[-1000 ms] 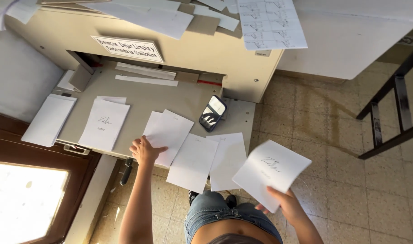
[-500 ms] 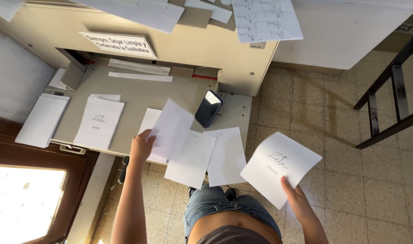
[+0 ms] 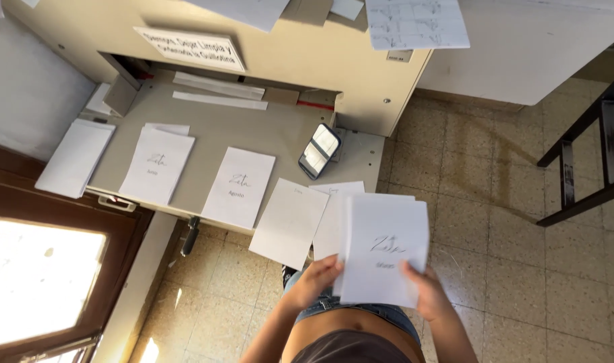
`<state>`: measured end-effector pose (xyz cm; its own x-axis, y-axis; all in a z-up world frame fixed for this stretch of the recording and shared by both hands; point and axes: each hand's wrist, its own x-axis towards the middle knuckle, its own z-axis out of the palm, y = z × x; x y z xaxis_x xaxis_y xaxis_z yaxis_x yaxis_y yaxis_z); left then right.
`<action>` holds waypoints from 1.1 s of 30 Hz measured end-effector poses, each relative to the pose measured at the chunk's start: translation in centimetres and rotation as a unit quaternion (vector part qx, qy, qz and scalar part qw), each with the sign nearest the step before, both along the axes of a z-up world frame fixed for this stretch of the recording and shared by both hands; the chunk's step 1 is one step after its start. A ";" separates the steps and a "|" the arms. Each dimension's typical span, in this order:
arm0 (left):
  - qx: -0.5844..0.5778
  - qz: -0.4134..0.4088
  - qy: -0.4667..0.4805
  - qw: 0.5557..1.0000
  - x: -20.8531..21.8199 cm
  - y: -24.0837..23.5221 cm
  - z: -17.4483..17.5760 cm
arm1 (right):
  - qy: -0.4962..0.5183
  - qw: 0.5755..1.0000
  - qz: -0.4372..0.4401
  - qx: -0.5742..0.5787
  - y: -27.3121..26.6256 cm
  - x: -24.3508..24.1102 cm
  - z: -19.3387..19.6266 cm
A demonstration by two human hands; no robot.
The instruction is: Sorting and stacking printed papers into categorized piles on the bed of a paper cutting machine.
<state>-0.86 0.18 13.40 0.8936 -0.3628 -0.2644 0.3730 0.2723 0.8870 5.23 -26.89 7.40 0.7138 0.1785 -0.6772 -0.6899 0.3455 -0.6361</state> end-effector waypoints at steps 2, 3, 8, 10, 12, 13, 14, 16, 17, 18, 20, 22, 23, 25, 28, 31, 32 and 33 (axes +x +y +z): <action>0.049 0.037 0.006 0.998 1.2 -0.7 -1.8 | -0.003 0.999 -0.018 -0.049 -1.5 0.1 1.9; 0.101 0.069 0.010 0.992 2.0 -0.9 -2.6 | -0.008 0.995 -0.040 -0.094 -2.1 0.1 2.8; 0.584 -0.150 -0.376 0.704 5.8 -2.3 -10.4 | -0.036 0.970 -0.091 -0.224 -6.0 -0.4 3.2; 0.646 -0.176 -0.438 0.599 7.1 -2.7 -12.4 | -0.056 0.960 -0.112 -0.251 -5.9 -0.9 5.9; 0.616 -0.235 -0.397 0.639 7.6 -2.7 -12.1 | -0.041 0.950 -0.109 -0.289 -5.9 -2.1 8.0; 0.613 -0.241 -0.399 0.639 7.6 -2.4 -12.1 | -0.036 0.950 -0.114 -0.289 -6.4 -2.6 6.9; 0.611 -0.240 -0.409 0.634 7.7 -2.1 -12.0 | -0.047 0.948 -0.119 -0.293 -7.0 -3.2 5.9; 0.609 -0.240 -0.423 0.626 8.3 -1.4 -12.6 | -0.061 0.945 -0.128 -0.295 -7.7 -3.6 3.9; 0.595 -0.218 -0.442 0.635 8.4 -1.0 -13.3 | -0.055 0.947 -0.140 -0.285 -7.9 -3.7 3.1; 0.579 -0.195 -0.459 0.645 8.5 -0.5 -14.0 | -0.050 0.948 -0.151 -0.274 -8.1 -3.9 2.2; 0.554 -0.190 -0.456 0.670 8.5 -0.3 -13.5 | -0.049 0.952 -0.148 -0.265 -7.8 -3.9 2.1; 0.530 -0.182 -0.451 0.695 8.4 -0.1 -12.8 | -0.049 0.955 -0.142 -0.256 -7.6 -3.8 1.7; 0.462 -0.082 -0.445 0.763 8.2 -0.2 -12.5 | -0.046 0.955 -0.153 -0.251 -7.7 -3.8 1.3; 0.384 0.019 -0.431 0.816 7.9 0.1 -11.0 | -0.043 0.954 -0.165 -0.246 -7.6 -3.7 1.3; 0.436 0.253 -0.179 0.845 6.8 1.2 -8.6 | -0.030 0.956 -0.157 -0.246 -7.4 -3.9 2.1; 0.455 0.475 -0.437 0.613 5.4 2.4 -4.8 | -0.015 0.950 -0.173 -0.261 -7.6 -3.7 1.3; 0.465 0.418 -0.536 0.567 4.9 2.3 -1.7 | -0.011 0.947 -0.188 -0.259 -7.7 -3.7 0.5; 0.467 0.355 -0.626 0.514 4.3 2.0 1.3 | -0.006 0.945 -0.203 -0.257 -8.0 -3.7 -0.1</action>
<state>3.45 2.21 14.67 0.3958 -0.0655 0.9160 -0.5482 -0.8171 0.1784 1.51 -34.92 7.26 0.6611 -0.4626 -0.5907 -0.5581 0.2230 -0.7992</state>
